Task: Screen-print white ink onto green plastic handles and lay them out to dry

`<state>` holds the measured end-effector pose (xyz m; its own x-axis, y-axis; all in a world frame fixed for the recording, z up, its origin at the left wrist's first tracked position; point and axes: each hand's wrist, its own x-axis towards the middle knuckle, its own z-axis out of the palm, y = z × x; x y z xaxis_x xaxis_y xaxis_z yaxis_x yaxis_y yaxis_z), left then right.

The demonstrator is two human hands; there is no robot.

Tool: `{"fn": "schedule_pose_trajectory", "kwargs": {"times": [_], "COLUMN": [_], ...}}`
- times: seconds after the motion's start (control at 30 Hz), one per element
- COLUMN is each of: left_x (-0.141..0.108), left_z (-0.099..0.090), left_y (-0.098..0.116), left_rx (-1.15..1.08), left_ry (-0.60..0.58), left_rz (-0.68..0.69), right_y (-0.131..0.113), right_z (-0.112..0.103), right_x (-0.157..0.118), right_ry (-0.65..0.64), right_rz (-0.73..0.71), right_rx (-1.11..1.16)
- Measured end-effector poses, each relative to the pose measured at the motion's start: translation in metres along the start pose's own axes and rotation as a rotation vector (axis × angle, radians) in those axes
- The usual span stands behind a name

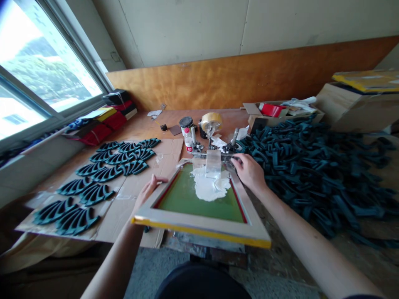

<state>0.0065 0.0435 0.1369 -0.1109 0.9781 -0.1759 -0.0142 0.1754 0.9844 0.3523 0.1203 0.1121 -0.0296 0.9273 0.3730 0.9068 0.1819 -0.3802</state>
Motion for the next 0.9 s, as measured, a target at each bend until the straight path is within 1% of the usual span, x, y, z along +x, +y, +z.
{"fn": "schedule_pose_trajectory", "kwargs": {"times": [0.03,0.1,0.17,0.2,0.27,0.3,0.33,0.37,0.4,0.43,0.47,0.5,0.53,0.57,0.6,0.63,0.67,0.7,0.73,0.77,0.8,0.87,0.9], "left_x": [0.007,0.023,0.038,0.043,0.045,0.041,0.033,0.023,0.009,-0.007,-0.024,-0.040,-0.055,-0.067,-0.075,-0.080,-0.081,-0.080,-0.077,-0.074,-0.071,-0.069,-0.069], "left_z": [0.005,0.015,0.025,0.030,0.037,0.041,0.045,0.049,0.055,0.061,0.067,0.074,0.080,0.085,0.088,0.088,0.085,0.078,0.067,0.054,0.037,0.001,-0.018], "left_y": [0.012,0.034,0.052,0.059,0.062,0.057,0.047,0.033,0.016,-0.004,-0.024,-0.043,-0.059,-0.073,-0.083,-0.090,-0.095,-0.100,-0.104,-0.108,-0.114,-0.129,-0.138], "left_rx": [-0.059,-0.149,-0.178,-0.183,-0.198,-0.205,-0.206,-0.196,-0.170,-0.138,-0.096,-0.090,-0.139,-0.201,-0.272,-0.329,-0.360,-0.363,-0.348,-0.325,-0.300,-0.245,-0.216], "left_ry": [0.018,0.041,0.035,0.031,0.068,0.109,0.147,0.146,0.088,0.003,-0.150,-0.240,-0.246,-0.225,-0.167,-0.105,-0.053,-0.004,0.048,0.103,0.173,0.350,0.447], "left_rz": [0.055,0.168,0.240,0.256,0.284,0.286,0.259,0.185,0.060,-0.094,-0.280,-0.415,-0.476,-0.507,-0.511,-0.504,-0.500,-0.494,-0.483,-0.463,-0.437,-0.406,-0.412], "right_y": [0.009,0.017,0.014,0.010,-0.001,-0.006,-0.012,-0.018,-0.025,-0.033,-0.044,-0.057,-0.071,-0.084,-0.095,-0.101,-0.102,-0.095,-0.080,-0.058,-0.030,0.037,0.072], "right_z": [0.003,0.018,0.041,0.053,0.072,0.078,0.081,0.082,0.080,0.077,0.073,0.069,0.066,0.063,0.061,0.059,0.057,0.055,0.053,0.052,0.052,0.057,0.062], "right_x": [-0.011,-0.040,-0.074,-0.089,-0.110,-0.115,-0.118,-0.119,-0.119,-0.121,-0.125,-0.129,-0.135,-0.141,-0.146,-0.149,-0.148,-0.143,-0.136,-0.125,-0.113,-0.087,-0.076], "right_ry": [-0.032,-0.151,-0.268,-0.303,-0.362,-0.387,-0.406,-0.422,-0.421,-0.393,-0.341,-0.273,-0.207,-0.161,-0.148,-0.163,-0.192,-0.224,-0.246,-0.250,-0.234,-0.142,-0.134], "right_rz": [0.025,0.025,-0.039,-0.078,-0.134,-0.128,-0.095,-0.048,0.002,0.037,0.045,0.017,-0.045,-0.131,-0.236,-0.342,-0.425,-0.466,-0.466,-0.425,-0.339,-0.175,-0.090], "right_rx": [0.017,0.036,0.041,0.029,-0.027,-0.061,-0.083,-0.087,-0.072,-0.046,-0.014,0.016,0.043,0.071,0.107,0.149,0.191,0.223,0.239,0.229,0.194,0.052,-0.029]}}
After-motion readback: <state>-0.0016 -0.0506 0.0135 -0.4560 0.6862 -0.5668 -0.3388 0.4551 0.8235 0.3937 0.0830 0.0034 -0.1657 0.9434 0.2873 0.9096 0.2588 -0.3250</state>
